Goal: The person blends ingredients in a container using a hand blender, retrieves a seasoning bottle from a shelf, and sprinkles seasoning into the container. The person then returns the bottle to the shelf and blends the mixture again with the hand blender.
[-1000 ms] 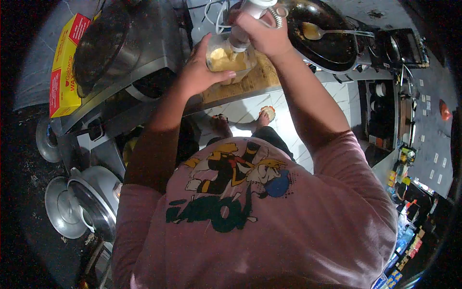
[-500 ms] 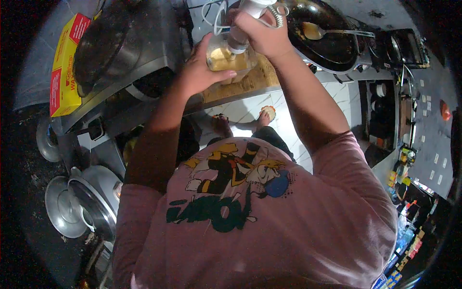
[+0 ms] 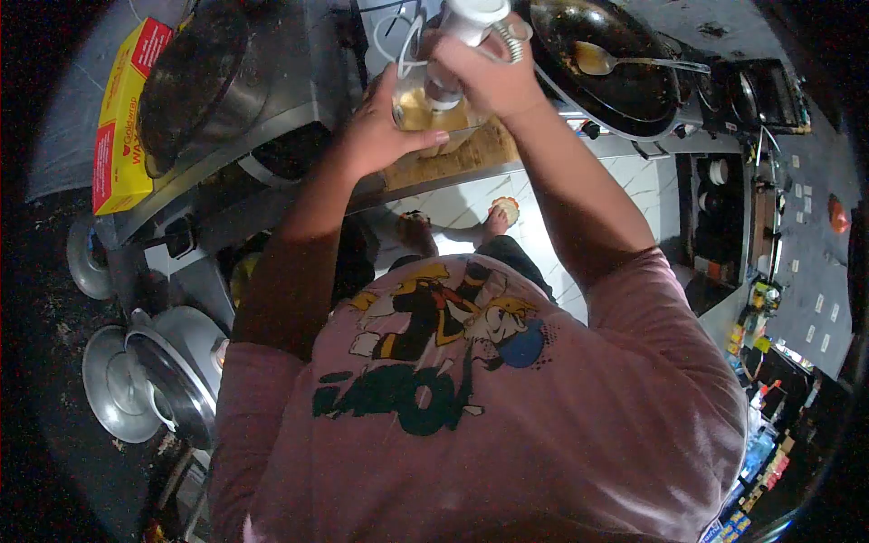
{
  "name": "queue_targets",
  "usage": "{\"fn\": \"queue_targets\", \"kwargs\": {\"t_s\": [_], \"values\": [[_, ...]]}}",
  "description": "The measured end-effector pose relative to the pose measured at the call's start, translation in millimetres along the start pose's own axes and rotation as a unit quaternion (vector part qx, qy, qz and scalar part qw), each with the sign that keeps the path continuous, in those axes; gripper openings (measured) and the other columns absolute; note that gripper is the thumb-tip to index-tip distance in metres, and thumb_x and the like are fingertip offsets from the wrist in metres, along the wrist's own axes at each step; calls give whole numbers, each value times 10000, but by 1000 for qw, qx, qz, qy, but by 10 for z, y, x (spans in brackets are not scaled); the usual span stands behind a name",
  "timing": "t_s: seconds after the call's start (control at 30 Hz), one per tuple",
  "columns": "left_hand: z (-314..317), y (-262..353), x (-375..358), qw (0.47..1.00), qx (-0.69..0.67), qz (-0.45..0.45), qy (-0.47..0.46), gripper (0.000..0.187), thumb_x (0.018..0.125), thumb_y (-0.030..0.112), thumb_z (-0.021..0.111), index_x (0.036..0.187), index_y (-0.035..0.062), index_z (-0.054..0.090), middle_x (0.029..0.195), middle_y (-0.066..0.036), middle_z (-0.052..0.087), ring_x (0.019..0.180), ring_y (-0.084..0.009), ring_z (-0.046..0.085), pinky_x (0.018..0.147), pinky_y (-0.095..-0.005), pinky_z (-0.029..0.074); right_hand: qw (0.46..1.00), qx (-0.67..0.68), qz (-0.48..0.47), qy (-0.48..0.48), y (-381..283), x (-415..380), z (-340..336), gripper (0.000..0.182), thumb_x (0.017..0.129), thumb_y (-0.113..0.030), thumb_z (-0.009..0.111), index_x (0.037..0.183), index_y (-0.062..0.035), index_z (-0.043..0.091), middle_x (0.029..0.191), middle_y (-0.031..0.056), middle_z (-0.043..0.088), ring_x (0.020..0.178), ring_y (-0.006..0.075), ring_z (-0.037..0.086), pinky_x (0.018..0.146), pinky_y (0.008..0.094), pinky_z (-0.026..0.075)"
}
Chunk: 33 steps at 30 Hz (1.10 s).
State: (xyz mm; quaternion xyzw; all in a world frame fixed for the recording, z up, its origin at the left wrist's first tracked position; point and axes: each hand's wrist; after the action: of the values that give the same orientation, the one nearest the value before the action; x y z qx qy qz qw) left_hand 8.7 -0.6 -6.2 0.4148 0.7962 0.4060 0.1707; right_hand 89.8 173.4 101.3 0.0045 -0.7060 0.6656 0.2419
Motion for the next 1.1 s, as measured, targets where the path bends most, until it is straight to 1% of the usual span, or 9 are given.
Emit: {"fn": "queue_targets", "kwargs": {"t_s": [0.17,0.3,0.33,0.4,0.5,0.57,0.73,0.93,1.1], "values": [[-63,137,-15,999,-37,-19,-10,1250,698,472,925,1583,-30,199,1523,-323,430,1406,-431,469,1162,-460,397,993,-100,-68,-11,-133,143,-174,79,816,-78,709,844,-45,643,707,11,610,655,125,586,611,325,475],[-46,84,-12,999,-30,-34,-14,1257,695,491,919,1590,-18,197,1524,-324,429,1405,-433,470,1161,-461,399,997,-42,-65,9,267,54,-122,75,826,-81,705,845,-42,643,723,6,617,660,133,591,616,329,481],[-41,68,-5,999,-15,-37,-16,1260,693,499,917,1590,-15,198,1524,-324,430,1405,-435,470,1161,-462,398,998,-63,-20,-1,491,34,-135,138,832,-113,733,928,-22,693,845,35,708,788,141,680,710,312,537],[-43,67,-8,999,-9,-33,-14,1265,690,506,916,1591,-16,198,1526,-325,426,1408,-437,465,1164,-462,394,997,-67,-28,-15,538,53,-125,143,834,-117,734,932,-22,692,841,31,707,791,138,679,712,315,539],[-7,16,-3,1000,-2,-25,-8,1267,688,508,916,1596,-5,195,1529,-326,423,1414,-438,457,1169,-464,389,999,-24,-3,-23,391,52,-108,159,842,-136,749,954,-41,690,852,16,704,792,127,674,717,323,546],[-6,25,3,1000,-1,-20,-2,1265,690,501,917,1601,8,192,1530,-325,423,1416,-438,455,1170,-467,388,1000,-21,3,-22,19,82,-84,83,833,-76,705,876,-42,643,756,10,629,694,130,607,636,328,487],[-34,91,-14,999,-30,-19,0,1258,696,481,920,1625,80,172,1535,-320,420,1413,-437,459,1169,-482,387,998,-8,-58,14,-132,142,-168,98,838,-85,718,883,-45,641,770,14,633,713,118,608,647,323,486],[-36,66,-8,999,-15,-47,-23,1277,693,504,916,1604,-1,178,1538,-329,410,1420,-437,450,1177,-462,379,992,-97,-80,-25,253,81,-115,107,831,-82,723,877,-48,633,769,15,630,717,124,601,652,324,479],[16,-21,7,1000,-3,-8,-2,1296,691,516,915,1597,-39,173,1541,-331,403,1436,-436,430,1186,-451,367,999,-17,-32,-28,176,93,-54,98,823,-73,716,877,-49,637,758,10,623,703,118,599,642,320,480]]}}
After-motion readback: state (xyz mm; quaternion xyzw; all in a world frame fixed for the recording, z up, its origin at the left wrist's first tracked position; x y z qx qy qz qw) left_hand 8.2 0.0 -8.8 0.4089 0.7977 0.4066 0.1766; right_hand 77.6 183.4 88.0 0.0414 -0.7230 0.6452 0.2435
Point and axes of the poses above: each hand's wrist, its own x-axis towards the middle knuckle, its own z-axis out of the palm, y = z × x
